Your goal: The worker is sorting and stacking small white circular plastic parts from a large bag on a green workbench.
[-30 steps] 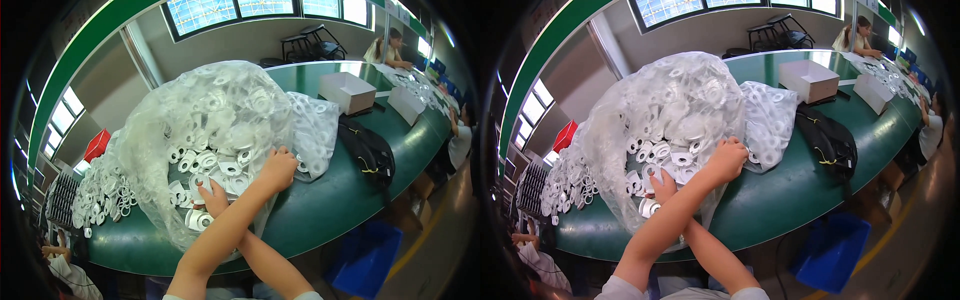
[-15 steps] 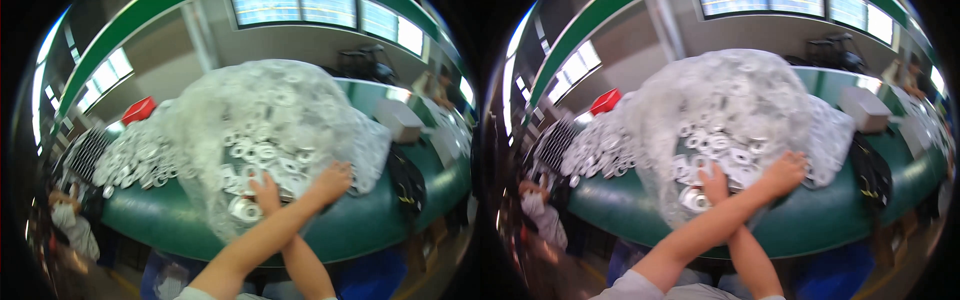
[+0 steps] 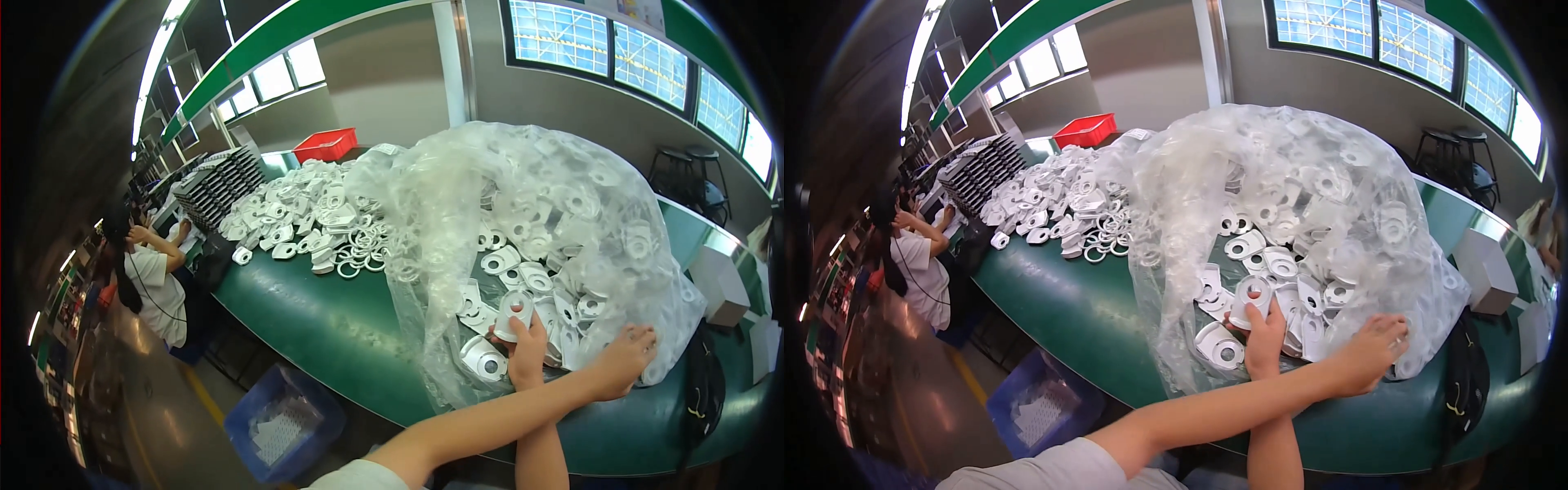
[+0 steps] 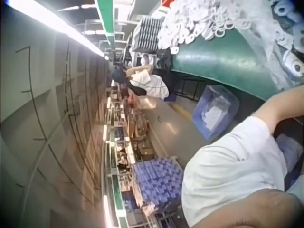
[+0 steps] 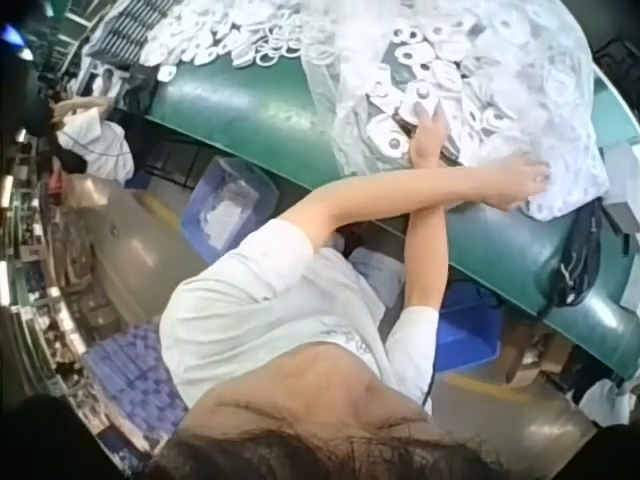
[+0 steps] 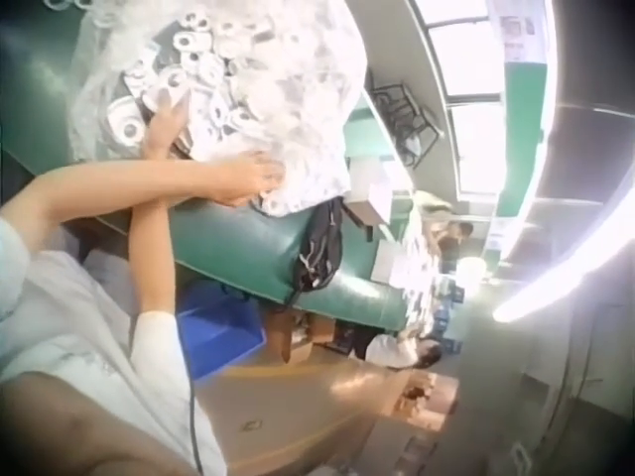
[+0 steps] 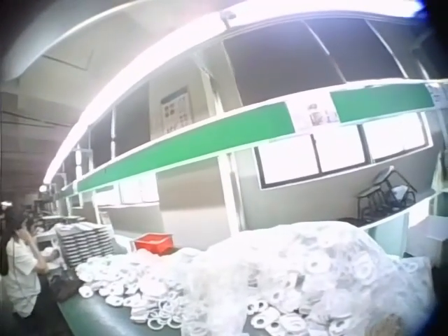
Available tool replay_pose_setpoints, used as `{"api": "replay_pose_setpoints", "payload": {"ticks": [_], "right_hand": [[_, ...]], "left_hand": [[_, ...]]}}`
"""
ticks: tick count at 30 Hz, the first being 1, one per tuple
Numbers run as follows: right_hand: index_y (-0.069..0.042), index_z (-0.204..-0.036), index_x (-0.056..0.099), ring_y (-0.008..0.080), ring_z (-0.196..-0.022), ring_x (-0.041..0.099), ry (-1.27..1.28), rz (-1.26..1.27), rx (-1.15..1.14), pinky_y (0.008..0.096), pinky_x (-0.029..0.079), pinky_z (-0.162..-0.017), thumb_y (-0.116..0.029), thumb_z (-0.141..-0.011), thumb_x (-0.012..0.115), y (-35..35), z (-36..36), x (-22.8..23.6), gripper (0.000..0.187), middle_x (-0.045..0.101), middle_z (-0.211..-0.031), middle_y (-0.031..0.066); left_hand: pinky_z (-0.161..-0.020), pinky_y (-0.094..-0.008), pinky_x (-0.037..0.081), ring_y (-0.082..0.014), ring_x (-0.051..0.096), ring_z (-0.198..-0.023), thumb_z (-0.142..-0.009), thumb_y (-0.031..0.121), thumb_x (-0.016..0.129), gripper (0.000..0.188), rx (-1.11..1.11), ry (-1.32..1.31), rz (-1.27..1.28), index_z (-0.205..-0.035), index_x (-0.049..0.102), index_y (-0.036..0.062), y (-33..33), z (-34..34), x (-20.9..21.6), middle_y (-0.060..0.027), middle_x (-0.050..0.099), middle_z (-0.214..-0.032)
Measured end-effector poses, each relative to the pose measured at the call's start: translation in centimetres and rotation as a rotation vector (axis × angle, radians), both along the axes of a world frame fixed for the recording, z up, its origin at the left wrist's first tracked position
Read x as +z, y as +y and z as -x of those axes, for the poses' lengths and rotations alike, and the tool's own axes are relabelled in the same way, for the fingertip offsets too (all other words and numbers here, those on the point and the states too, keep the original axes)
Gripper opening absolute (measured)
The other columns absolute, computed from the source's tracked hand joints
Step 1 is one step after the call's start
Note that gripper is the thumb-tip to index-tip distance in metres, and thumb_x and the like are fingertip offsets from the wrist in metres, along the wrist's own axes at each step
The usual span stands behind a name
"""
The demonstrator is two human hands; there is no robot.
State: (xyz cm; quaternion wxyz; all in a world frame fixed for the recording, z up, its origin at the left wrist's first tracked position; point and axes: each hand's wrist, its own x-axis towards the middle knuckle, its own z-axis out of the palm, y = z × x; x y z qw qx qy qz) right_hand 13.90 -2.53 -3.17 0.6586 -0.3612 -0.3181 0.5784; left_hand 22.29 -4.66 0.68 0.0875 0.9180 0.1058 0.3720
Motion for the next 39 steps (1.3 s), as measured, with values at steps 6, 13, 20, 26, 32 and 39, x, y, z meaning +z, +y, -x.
{"api": "replay_pose_setpoints", "payload": {"ticks": [6, 13, 20, 26, 32, 39], "right_hand": [[-0.002, -0.118, 0.048, 0.021, -0.083, 0.062, -0.069, 0.051, -0.083, 0.0307, 0.053, -0.069, -0.001, -0.082, 0.051, -0.1, -1.5, -0.7, 0.036, 0.058, -0.104, 0.0119], [-0.004, -0.122, 0.046, 0.0147, -0.089, 0.061, -0.155, -0.083, -0.033, 0.0249, 0.053, -0.067, 0.003, -0.078, 0.046, 1.1, -0.6, -2.3, 0.044, 0.058, -0.106, 0.0066], [-0.001, -0.126, 0.041, 0.0165, -0.091, 0.061, 0.095, -0.059, -0.011, 0.0279, 0.053, -0.071, 0.0, -0.085, 0.048, 0.6, -0.5, -1.9, 0.041, 0.058, -0.108, 0.0095], [-0.002, -0.124, 0.043, 0.0176, -0.09, 0.062, -0.01, -0.091, -0.006, 0.0306, 0.053, -0.074, -0.006, -0.09, 0.05, 0.5, -0.3, -1.1, 0.035, 0.059, -0.106, 0.0089], [-0.002, -0.118, 0.048, 0.0151, -0.089, 0.061, 0.0, -0.078, -0.003, 0.0282, 0.053, -0.073, -0.006, -0.09, 0.049, -0.1, -0.1, -0.3, 0.028, 0.059, -0.105, 0.0067], [0.003, -0.119, 0.05, 0.0145, -0.096, 0.058, 0.026, -0.074, 0.034, 0.0254, 0.047, -0.085, -0.013, -0.093, 0.048, 0.2, -0.4, -1.5, 0.03, 0.058, -0.11, 0.0086]], "left_hand": [[-0.096, -0.047, 0.035, -0.0351, 0.042, -0.12, -0.058, 0.003, 0.061, 0.056, 0.074, -0.256, -0.013, -0.114, 0.057, 0.0036, 2.1, 13.5, 1.6, -0.0148, 0.05, -0.124], [-0.101, -0.0467, 0.033, -0.032, 0.043, -0.121, -0.065, -0.004, 0.058, 0.053, 0.294, 0.134, -0.041, -0.117, 0.05, -0.0027, 4.2, 21.9, -1.3, -0.0159, 0.05, -0.125], [-0.103, -0.0468, 0.031, -0.0314, 0.041, -0.123, -0.065, -0.006, 0.054, 0.058, 0.335, 0.148, -0.018, -0.122, 0.044, -0.0009, 3.8, 22.7, -1.6, -0.0141, 0.048, -0.127], [-0.105, -0.0473, 0.028, -0.032, 0.038, -0.124, -0.067, -0.005, 0.054, 0.057, 0.363, 0.168, -0.016, -0.123, 0.044, 0.0001, 3.0, 23.0, -0.7, -0.0104, 0.047, -0.126], [-0.105, -0.0476, 0.027, -0.0317, 0.035, -0.127, -0.069, -0.004, 0.05, 0.056, 0.457, 0.197, -0.084, -0.124, 0.042, -0.0046, 2.8, 22.7, -0.9, -0.01, 0.046, -0.129], [-0.097, -0.0429, 0.036, -0.0302, 0.047, -0.113, -0.07, -0.001, 0.058, 0.05, 0.413, 0.036, 0.001, -0.119, 0.048, -0.0008, 2.9, 22.8, -1.2, -0.0098, 0.055, -0.113]]}}
